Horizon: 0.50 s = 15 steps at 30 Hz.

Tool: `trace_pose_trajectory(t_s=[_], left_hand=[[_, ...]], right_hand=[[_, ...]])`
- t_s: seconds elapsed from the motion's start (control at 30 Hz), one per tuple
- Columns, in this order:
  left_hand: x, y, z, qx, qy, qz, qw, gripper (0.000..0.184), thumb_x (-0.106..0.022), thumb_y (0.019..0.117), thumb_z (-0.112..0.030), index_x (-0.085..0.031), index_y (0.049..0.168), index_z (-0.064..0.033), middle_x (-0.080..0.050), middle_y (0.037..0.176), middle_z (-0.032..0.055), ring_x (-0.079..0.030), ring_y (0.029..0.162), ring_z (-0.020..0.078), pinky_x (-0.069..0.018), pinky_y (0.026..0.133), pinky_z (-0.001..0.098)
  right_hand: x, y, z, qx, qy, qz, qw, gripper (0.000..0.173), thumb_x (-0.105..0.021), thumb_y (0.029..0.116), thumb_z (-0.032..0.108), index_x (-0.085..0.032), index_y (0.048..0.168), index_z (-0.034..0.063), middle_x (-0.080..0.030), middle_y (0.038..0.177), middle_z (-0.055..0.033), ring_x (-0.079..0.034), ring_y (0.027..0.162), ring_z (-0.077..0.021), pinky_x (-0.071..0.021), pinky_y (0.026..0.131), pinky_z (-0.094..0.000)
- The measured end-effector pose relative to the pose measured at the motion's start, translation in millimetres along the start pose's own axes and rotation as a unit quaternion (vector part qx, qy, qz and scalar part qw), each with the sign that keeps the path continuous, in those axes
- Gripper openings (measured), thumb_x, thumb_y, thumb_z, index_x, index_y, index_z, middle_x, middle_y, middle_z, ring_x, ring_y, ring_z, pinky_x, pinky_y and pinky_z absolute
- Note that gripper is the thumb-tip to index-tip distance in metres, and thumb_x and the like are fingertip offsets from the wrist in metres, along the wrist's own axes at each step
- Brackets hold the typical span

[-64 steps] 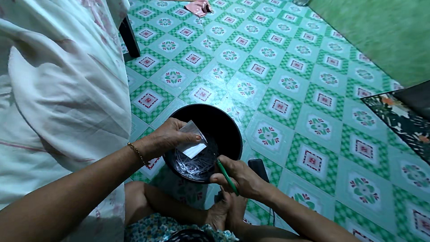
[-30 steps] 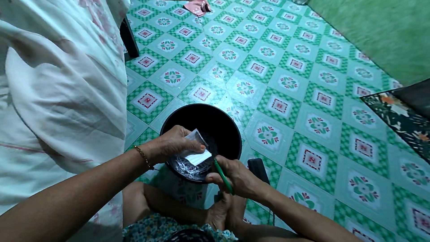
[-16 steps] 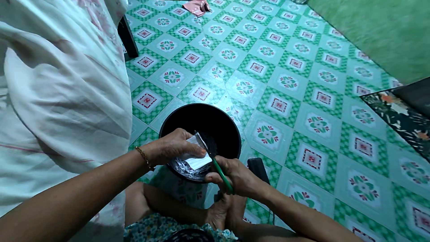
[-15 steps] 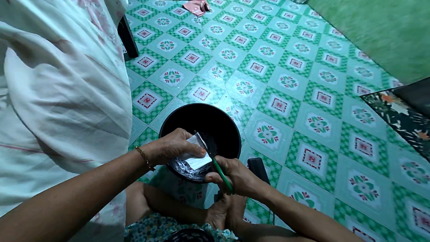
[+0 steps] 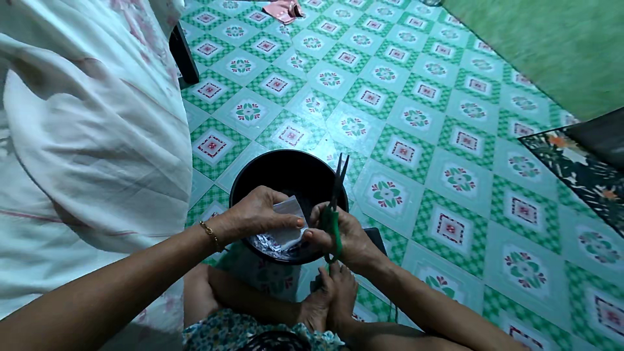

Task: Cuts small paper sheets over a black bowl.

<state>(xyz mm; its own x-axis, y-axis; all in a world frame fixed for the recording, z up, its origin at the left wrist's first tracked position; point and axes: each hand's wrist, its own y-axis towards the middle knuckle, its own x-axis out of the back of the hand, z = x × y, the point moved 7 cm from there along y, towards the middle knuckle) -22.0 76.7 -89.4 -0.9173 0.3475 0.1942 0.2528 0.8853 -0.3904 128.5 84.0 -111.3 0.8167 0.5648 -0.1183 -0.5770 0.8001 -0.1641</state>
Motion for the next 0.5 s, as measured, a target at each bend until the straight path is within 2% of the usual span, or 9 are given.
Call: trace_pose_trajectory(t_s=[0.1, 0.17, 0.27, 0.37, 0.5], left_hand=[[-1.2, -2.0, -1.1, -0.005, -0.018, 0.004, 1.000, 0.009, -0.073, 0.0911, -0.004, -0.069, 0.083, -0.0063, -0.067, 0.071, -0.0062, -0.063, 0.066, -0.0021, -0.0526, 0.067, 0.0151], [0.9, -2.9, -0.4, 0.003, -0.051, -0.005, 0.999, 0.005, -0.070, 0.0919, -0.001, -0.069, 0.089, -0.0049, -0.068, 0.076, -0.0045, -0.065, 0.071, 0.0002, -0.0548, 0.071, 0.0170], [4.1, -2.4, 1.6, 0.022, -0.121, -0.031, 0.992, 0.008, -0.064, 0.0942, 0.003, -0.068, 0.096, -0.0034, -0.071, 0.080, -0.0016, -0.068, 0.072, 0.0037, -0.0580, 0.071, 0.0200], [5.4, -2.4, 2.8, 0.038, -0.139, -0.061, 0.988, 0.013, -0.061, 0.0963, 0.006, -0.069, 0.090, -0.0018, -0.070, 0.076, 0.0003, -0.067, 0.069, 0.0057, -0.0581, 0.068, 0.0211], [6.8, -2.3, 5.0, 0.041, -0.109, -0.092, 0.989, 0.013, -0.065, 0.0947, 0.005, -0.069, 0.085, -0.0025, -0.067, 0.071, -0.0008, -0.064, 0.063, 0.0040, -0.0552, 0.064, 0.0194]], right_hand=[[3.6, 3.7, -0.2, 0.028, -0.003, -0.018, 0.999, 0.020, -0.067, 0.0855, -0.004, -0.056, 0.096, 0.0086, -0.065, 0.073, 0.0105, -0.062, 0.064, 0.0018, -0.0542, 0.063, -0.0164], [7.5, 6.7, -0.5, 0.037, 0.012, -0.042, 0.998, 0.020, -0.068, 0.0847, -0.005, -0.056, 0.095, 0.0088, -0.064, 0.072, 0.0088, -0.062, 0.062, 0.0000, -0.0543, 0.062, -0.0177], [13.0, 8.1, 0.3, 0.034, 0.029, -0.081, 0.996, 0.021, -0.067, 0.0848, -0.007, -0.056, 0.095, 0.0083, -0.065, 0.070, 0.0071, -0.063, 0.062, -0.0012, -0.0549, 0.062, -0.0184], [12.6, 7.4, 1.3, 0.040, 0.027, -0.080, 0.996, 0.020, -0.066, 0.0854, -0.005, -0.055, 0.096, 0.0079, -0.065, 0.070, 0.0075, -0.062, 0.062, -0.0003, -0.0540, 0.062, -0.0176], [9.8, 4.6, 3.2, 0.043, 0.029, -0.073, 0.996, 0.019, -0.065, 0.0868, -0.006, -0.056, 0.097, 0.0071, -0.066, 0.071, 0.0071, -0.064, 0.061, -0.0008, -0.0551, 0.061, -0.0179]])
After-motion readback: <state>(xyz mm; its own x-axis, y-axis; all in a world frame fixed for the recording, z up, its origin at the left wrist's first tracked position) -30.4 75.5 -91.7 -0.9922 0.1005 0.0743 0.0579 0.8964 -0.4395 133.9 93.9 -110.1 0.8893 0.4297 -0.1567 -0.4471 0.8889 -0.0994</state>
